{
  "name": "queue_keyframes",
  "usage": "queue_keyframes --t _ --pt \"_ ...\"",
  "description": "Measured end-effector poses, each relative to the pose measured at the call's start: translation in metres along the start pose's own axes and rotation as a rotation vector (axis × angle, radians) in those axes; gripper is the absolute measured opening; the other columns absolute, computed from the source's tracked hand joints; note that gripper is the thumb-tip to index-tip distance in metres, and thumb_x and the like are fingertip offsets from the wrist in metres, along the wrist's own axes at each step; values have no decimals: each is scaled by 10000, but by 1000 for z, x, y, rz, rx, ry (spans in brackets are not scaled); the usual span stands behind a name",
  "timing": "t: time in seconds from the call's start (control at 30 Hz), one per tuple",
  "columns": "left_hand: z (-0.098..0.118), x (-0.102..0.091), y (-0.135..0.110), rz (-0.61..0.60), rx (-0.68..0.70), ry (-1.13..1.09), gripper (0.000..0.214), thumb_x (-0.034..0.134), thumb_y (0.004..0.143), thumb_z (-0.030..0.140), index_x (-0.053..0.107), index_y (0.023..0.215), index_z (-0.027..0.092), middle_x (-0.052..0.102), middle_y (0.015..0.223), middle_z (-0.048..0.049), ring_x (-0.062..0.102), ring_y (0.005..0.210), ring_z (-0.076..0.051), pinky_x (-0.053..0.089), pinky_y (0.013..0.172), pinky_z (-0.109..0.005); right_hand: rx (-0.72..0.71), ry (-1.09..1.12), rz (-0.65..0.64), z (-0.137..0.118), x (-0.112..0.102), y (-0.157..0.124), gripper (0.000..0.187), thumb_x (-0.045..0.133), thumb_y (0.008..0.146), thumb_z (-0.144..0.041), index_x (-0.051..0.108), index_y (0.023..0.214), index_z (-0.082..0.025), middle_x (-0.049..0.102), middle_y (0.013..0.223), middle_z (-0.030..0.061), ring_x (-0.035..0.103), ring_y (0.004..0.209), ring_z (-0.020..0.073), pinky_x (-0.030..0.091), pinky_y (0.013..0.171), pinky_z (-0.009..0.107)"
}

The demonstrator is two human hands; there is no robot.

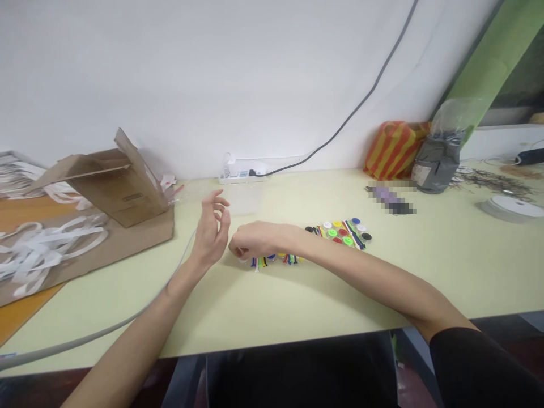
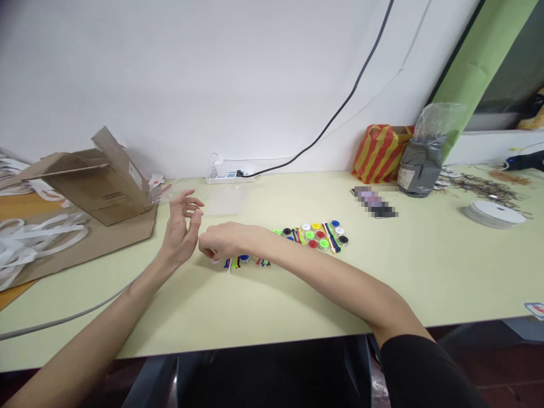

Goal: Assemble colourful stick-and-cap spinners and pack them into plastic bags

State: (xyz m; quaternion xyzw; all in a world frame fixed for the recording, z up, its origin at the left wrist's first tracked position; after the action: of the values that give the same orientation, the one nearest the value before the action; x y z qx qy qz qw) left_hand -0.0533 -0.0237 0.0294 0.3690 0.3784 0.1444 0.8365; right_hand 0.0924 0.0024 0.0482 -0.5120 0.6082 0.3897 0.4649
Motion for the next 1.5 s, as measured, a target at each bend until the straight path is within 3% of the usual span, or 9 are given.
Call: queue_keyframes --t 0.57,0.7,0.8,0.9,1.0,1.17,1.3,1.4,1.5 --pt "-1 0 0 0 9 19 437 434 998 299 340 1422 244 564 1125 -88 572 962 -195 480 808 -361 14 -50 14 6 0 -2 55 652 869 -135 676 829 -165 645 793 17 472 584 125 286 539 261" --pt "-1 0 0 8 4 11 430 431 1002 310 351 1419 244 561 1121 -87 569 975 -201 479 818 -367 16 29 54 9 -15 -10 11 685 863 -156 683 858 -165 637 785 10 492 611 124 302 561 250" --pt "-1 0 0 10 -8 -5 424 417 1009 317 353 1421 241 558 1118 -90 564 972 -201 478 815 -363 52 38 165 13 -39 -24 80 630 886 -112 692 902 -160 631 768 8 499 615 121 308 579 244" --pt "-4 2 -2 -4 -26 -20 424 415 1012 327 352 1423 241 556 1121 -90 561 929 -190 481 787 -349 125 1 306 20 -63 -51 140 575 927 -97 696 968 -155 646 799 15 513 642 121 310 612 243" --pt "-7 5 -4 -23 -37 -32 423 416 1011 331 354 1422 247 558 1119 -85 560 886 -180 482 781 -350 252 -28 377 33 -72 -90 177 547 957 -144 699 1044 -173 668 848 28 539 684 137 318 632 248" --pt "-12 14 -8 -59 -60 -74 429 416 1009 323 349 1427 250 545 1126 -81 549 996 -199 466 865 -376 544 40 465 78 -55 -173 224 532 934 -179 699 1083 -173 683 817 46 589 713 171 382 672 267" --pt "-15 20 -8 -76 -118 -128 420 421 1007 347 366 1413 254 543 1128 -77 549 985 -194 466 873 -374 697 164 632 117 -36 -237 226 551 884 -221 697 1039 -146 692 811 66 619 753 189 435 710 279" --pt "-14 23 -2 -44 -138 -183 410 420 1008 373 381 1396 248 556 1118 -76 562 965 -192 473 878 -384 733 278 556 131 -23 -268 251 620 859 -313 714 1008 -133 690 832 93 618 760 197 447 699 282" --pt "-9 26 7 -11 -135 -245 412 426 1006 396 382 1388 250 569 1109 -79 576 930 -189 498 831 -373 729 408 402 133 -12 -278 275 658 841 -340 731 1010 -136 693 843 99 614 760 199 449 678 275"
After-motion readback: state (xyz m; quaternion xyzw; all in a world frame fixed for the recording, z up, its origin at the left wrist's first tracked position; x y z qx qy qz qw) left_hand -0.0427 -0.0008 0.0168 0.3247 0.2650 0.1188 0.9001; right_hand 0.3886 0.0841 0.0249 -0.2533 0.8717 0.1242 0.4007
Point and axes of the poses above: each hand's wrist, its own y-axis towards the middle knuckle, its own x-axis out of the palm, z = x × y, the point moved 2 cm from there along y, towards the middle knuckle
